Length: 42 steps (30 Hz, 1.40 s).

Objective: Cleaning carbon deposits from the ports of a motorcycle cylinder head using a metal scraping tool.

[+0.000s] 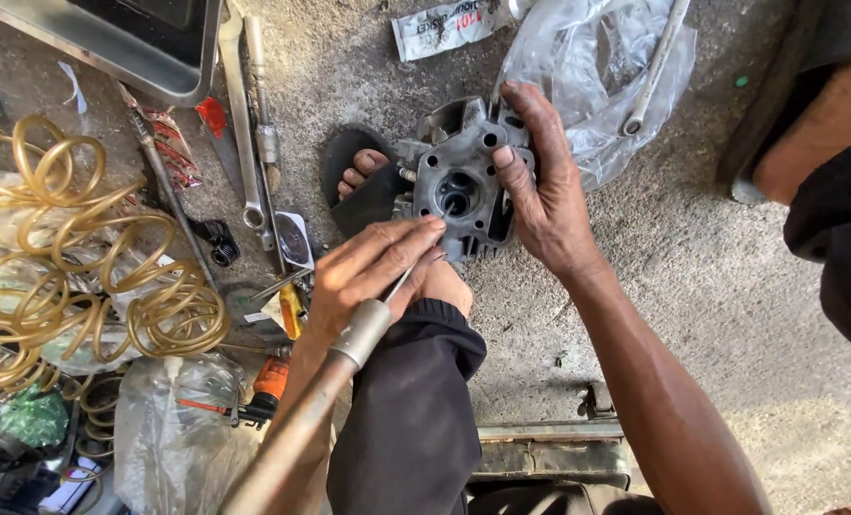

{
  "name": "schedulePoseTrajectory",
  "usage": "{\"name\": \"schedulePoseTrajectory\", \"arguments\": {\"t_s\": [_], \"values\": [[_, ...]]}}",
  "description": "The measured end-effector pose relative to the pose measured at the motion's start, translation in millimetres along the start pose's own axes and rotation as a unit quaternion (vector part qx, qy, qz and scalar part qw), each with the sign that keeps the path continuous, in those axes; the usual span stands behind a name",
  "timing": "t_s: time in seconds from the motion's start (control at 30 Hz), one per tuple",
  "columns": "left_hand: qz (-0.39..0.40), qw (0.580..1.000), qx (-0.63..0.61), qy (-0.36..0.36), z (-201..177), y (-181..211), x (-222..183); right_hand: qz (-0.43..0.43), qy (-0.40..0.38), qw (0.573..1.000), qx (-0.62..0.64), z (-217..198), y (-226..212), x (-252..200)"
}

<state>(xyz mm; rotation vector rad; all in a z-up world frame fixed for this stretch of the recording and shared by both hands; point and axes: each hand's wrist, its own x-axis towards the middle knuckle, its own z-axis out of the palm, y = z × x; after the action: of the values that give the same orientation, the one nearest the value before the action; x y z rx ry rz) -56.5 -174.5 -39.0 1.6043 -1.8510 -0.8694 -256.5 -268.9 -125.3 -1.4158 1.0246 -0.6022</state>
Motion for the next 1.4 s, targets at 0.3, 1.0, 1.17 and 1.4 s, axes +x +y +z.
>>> {"name": "schedulePoseTrajectory", "arguments": {"t_s": [0.3, 1.0, 1.17, 1.4], "values": [[0.257, 0.928, 0.242, -0.121, -9.3, -0.8, 34.2, -0.012, 0.021, 0.999, -0.024, 0.9, 6.5, -2.2], [0.388, 0.762, 0.476, -0.204, -11.3, 26.7, 65.0, 0.016, 0.009, 0.999, -0.042, -3.4, -7.4, -0.8], [0.212, 0.874, 0.391, -0.197, 2.3, 15.2, 41.6, 0.005, 0.023, 0.999, -0.032, -1.5, -7.3, -1.5], [-0.185, 0.983, -0.017, -0.010, 8.9, 32.4, 46.6, 0.012, 0.036, 0.999, -0.011, -0.2, -9.8, -0.5]]}}
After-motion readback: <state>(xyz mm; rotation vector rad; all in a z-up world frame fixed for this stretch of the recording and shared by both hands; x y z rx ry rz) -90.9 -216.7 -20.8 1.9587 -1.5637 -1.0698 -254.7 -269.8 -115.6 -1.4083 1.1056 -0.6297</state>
